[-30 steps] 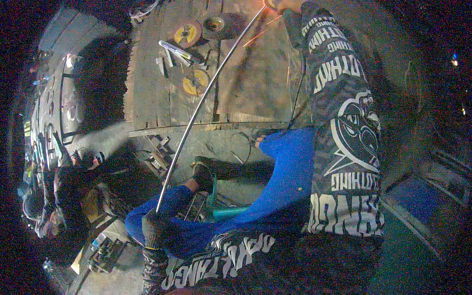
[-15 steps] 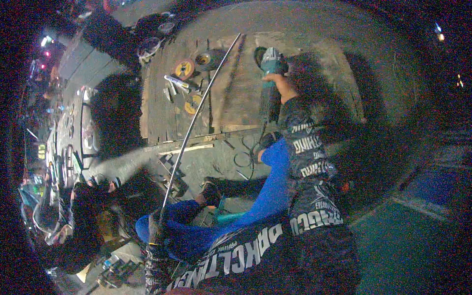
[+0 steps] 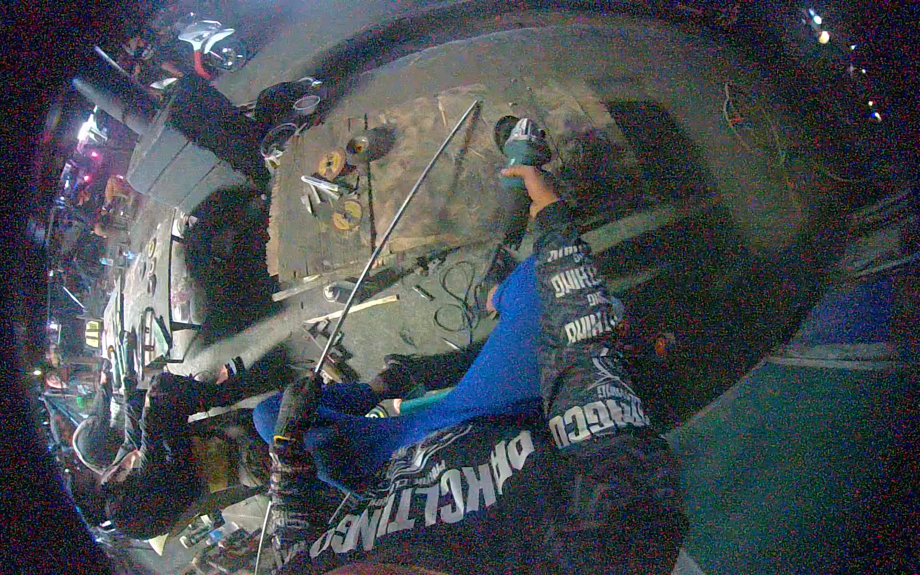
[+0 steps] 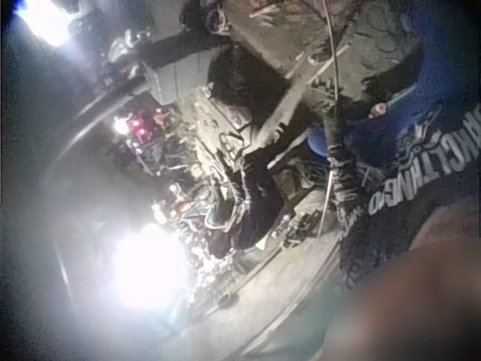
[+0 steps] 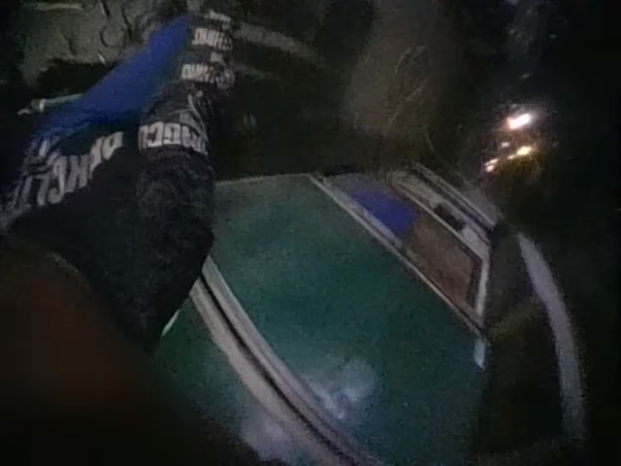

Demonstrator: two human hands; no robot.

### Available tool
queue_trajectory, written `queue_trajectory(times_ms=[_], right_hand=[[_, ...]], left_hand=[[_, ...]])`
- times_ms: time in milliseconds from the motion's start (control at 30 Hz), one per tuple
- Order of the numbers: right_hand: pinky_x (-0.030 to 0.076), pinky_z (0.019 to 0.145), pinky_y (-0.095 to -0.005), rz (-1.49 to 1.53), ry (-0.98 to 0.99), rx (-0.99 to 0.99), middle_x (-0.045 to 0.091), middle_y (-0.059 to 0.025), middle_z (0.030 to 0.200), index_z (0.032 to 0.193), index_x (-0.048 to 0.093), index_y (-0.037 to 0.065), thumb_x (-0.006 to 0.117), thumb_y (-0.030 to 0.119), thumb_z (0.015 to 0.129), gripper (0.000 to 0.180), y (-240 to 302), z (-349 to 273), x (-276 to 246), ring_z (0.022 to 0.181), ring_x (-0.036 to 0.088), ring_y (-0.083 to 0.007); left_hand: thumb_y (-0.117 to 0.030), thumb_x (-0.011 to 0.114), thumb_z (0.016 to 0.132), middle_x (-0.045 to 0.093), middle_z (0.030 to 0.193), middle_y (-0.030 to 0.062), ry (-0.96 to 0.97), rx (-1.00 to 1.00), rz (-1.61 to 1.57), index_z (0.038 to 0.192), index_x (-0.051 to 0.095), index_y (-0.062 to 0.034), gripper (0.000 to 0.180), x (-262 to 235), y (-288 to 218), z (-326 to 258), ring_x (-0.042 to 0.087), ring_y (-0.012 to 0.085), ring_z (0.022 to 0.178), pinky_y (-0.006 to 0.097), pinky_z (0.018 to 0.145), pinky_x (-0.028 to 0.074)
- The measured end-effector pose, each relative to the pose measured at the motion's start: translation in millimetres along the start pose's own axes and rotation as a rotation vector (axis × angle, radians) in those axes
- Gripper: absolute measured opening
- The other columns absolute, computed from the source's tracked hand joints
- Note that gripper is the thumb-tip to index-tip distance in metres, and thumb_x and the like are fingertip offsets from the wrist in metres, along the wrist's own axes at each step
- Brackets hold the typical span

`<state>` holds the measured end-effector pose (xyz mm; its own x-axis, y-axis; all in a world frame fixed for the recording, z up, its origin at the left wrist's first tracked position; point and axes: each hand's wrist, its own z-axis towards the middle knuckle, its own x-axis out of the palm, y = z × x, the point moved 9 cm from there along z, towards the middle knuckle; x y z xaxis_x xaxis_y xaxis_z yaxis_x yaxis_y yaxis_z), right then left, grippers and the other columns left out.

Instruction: The person sits on a low stool and uses an angle grinder to smooth a long metal rod held between their legs. They repeatedly move the grinder along the rod's length, generating sparks, and occasionally reposition the rod to continue grinding.

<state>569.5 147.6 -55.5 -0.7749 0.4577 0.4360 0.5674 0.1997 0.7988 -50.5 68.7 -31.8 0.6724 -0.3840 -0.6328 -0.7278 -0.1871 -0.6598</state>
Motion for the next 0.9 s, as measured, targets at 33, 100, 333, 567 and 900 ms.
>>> queue_trajectory(times_ms=[33, 100, 333, 567, 900], right_hand=[[0.054, 0.077, -0.0392, -0.028, -0.016, -0.025, 0.069, -0.0074, 0.089, 0.091, 0.069, 0.006, 0.072, 0.027, 0.075, 0.027, 2, 1, -1, 0.077, 0.066, -0.0252], [0.054, 0.073, -0.0392, -0.073, -0.004, 0.013, 0.069, -0.0073, 0.087, 0.091, 0.068, 0.007, 0.072, 0.026, 0.075, 0.025, -1, 2, 3, 0.073, 0.066, -0.0251], [0.053, 0.065, -0.0379, -0.276, 0.107, -0.239, 0.066, -0.0060, 0.079, 0.089, 0.063, 0.009, 0.076, 0.023, 0.071, 0.026, 18, 21, 37, 0.065, 0.064, -0.0226], [0.051, 0.063, -0.0395, -0.553, -0.049, -0.114, 0.065, -0.0085, 0.080, 0.088, 0.067, -0.002, 0.082, 0.019, 0.063, 0.036, 4, 11, 48, 0.068, 0.063, -0.0215], [0.053, 0.068, -0.0372, -1.015, 0.039, -0.254, 0.070, -0.0107, 0.077, 0.077, 0.072, -0.005, 0.084, 0.024, 0.057, 0.038, -25, -33, 92, 0.069, 0.066, -0.0215]], left_hand=[[-0.041, 0.056, 0.096, 0.065, 0.076, 0.0173, 0.023, 0.189, 0.245, 0.090, 0.066, 0.0019, 0.044, 3, -16, -3, 0.059, 0.0308, 0.068, 0.042, 0.062, 0.044], [-0.043, 0.054, 0.097, 0.066, 0.080, 0.0195, 0.058, 0.376, 0.499, 0.093, 0.066, 0.0008, 0.045, 6, -29, -14, 0.060, 0.0355, 0.071, 0.043, 0.065, 0.045], [-0.053, 0.048, 0.096, 0.066, 0.086, 0.0231, 0.029, 0.066, 0.133, 0.094, 0.064, 0.0024, 0.058, 14, 3, -9, 0.060, 0.0425, 0.078, 0.046, 0.075, 0.048], [-0.047, 0.047, 0.095, 0.066, 0.095, 0.0269, -0.025, 0.161, 0.406, 0.100, 0.067, 0.0007, 0.051, 31, -17, -12, 0.064, 0.0439, 0.090, 0.051, 0.079, 0.050], [-0.036, 0.058, 0.088, 0.068, 0.089, 0.0208, -0.094, 0.531, 0.434, 0.096, 0.066, -0.0062, 0.032, 87, -87, 30, 0.066, 0.0417, 0.084, 0.053, 0.074, 0.051]])
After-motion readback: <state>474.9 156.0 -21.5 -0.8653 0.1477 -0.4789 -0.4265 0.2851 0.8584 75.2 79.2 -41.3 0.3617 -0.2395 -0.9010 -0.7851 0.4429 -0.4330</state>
